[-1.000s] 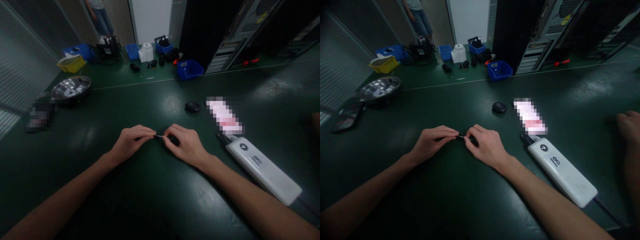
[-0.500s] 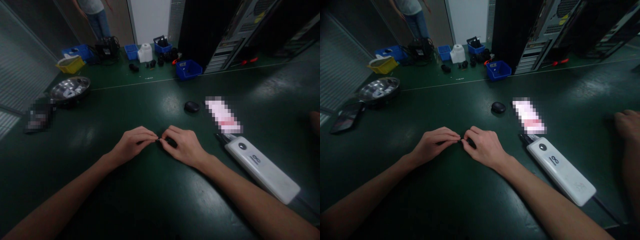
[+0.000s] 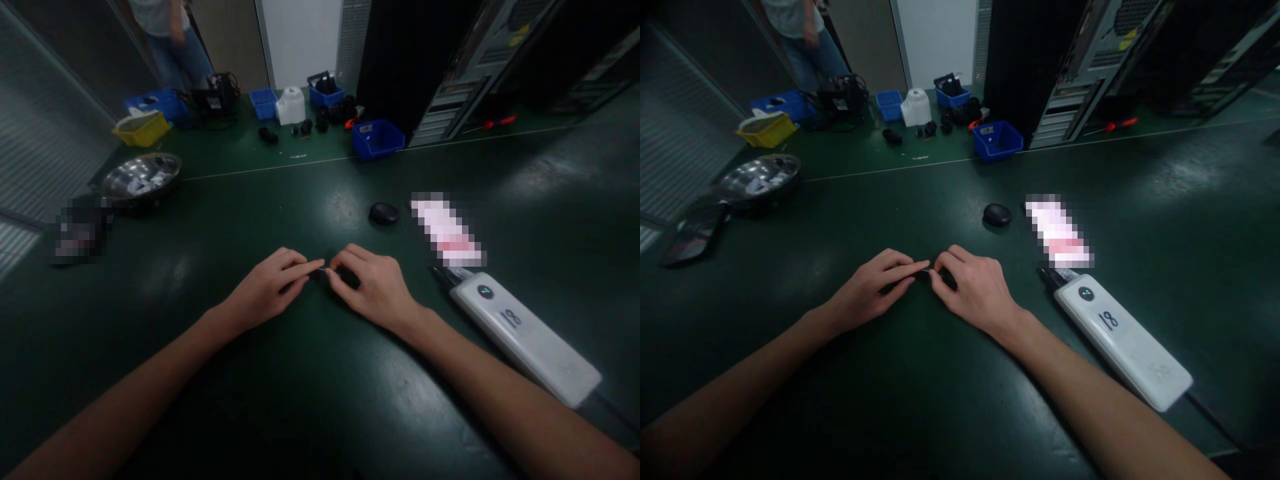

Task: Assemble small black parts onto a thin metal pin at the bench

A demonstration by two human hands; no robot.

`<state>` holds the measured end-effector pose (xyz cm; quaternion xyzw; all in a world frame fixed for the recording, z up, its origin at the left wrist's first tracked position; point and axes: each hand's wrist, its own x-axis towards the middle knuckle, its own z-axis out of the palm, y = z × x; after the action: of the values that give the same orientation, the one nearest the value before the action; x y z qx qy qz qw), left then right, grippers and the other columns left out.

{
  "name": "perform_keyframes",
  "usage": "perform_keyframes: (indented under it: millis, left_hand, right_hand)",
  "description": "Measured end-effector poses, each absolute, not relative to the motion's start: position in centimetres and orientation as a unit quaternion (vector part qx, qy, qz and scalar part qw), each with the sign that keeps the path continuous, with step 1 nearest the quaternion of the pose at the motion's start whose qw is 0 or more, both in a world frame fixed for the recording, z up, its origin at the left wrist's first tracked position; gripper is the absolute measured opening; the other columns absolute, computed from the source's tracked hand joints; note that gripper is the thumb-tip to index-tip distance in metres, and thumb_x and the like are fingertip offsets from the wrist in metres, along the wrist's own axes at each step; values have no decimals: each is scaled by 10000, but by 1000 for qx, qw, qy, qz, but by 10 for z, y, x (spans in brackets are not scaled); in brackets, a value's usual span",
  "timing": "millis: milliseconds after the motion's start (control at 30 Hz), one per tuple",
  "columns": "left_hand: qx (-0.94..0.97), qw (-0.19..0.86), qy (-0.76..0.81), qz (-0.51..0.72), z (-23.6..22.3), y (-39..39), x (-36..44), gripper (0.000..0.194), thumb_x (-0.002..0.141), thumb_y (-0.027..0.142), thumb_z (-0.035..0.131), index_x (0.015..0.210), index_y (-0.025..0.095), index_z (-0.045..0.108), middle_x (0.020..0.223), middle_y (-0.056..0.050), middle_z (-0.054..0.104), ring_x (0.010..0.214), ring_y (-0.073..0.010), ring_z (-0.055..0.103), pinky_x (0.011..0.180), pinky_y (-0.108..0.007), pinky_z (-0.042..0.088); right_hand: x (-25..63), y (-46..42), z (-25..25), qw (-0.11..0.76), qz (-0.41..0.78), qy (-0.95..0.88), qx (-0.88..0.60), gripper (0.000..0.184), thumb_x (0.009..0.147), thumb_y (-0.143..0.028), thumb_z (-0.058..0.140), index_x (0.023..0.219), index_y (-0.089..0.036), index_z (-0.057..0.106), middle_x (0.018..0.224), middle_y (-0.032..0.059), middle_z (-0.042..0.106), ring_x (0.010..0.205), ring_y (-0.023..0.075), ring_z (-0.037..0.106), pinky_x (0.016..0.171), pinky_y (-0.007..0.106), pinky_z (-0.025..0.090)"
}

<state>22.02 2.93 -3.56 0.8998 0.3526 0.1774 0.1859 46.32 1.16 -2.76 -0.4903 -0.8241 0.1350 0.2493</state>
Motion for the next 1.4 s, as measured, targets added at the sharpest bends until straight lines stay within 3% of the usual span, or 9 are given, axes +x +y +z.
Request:
perform_keyframes:
  millis: [367,700,900,1067,1400]
  left_hand:
    - [909,176,356,125,-29,29,223,558,1004,217,432,1523,381,306,1245,-42,548,1095,-149,507,935,-347,506]
    - [903,176,375,113,-29,28,225,496,1011,238,404,1501,306,362,1295,-59,562,1154,-178,517,999,-408,497]
    - [898,193,368,144,-27,35,230,349,1016,292,421,1343,302,542,1328,-10,582,1235,-143,513,1068,-378,491]
    - [934,169,290,122,-27,54,246,371,1016,243,387,1350,278,544,1472,-15,527,1402,-169,438,1195,-440,411]
    - [942,136,288,109,-30,64,243,396,1015,248,401,1394,243,517,1429,-33,579,1348,-169,508,1172,-440,461]
  right_hand:
    - [464,13,-25,228,119,-815,-519,242,1007,-390,500,969,-214,662,952,13,664,750,138,595,643,273,363]
    - [469,17,-27,183,51,-787,-587,190,974,-389,550,920,-242,658,943,-5,671,720,151,581,575,294,278]
    - [468,14,-23,173,33,-770,-614,191,978,-385,546,928,-246,668,956,7,680,735,153,599,566,303,268]
    - [468,14,-20,156,17,-758,-633,217,992,-390,519,938,-245,671,970,20,686,731,157,608,560,307,254]
    - [471,15,-17,144,19,-750,-646,205,994,-379,517,930,-243,657,974,20,680,736,163,607,564,298,255]
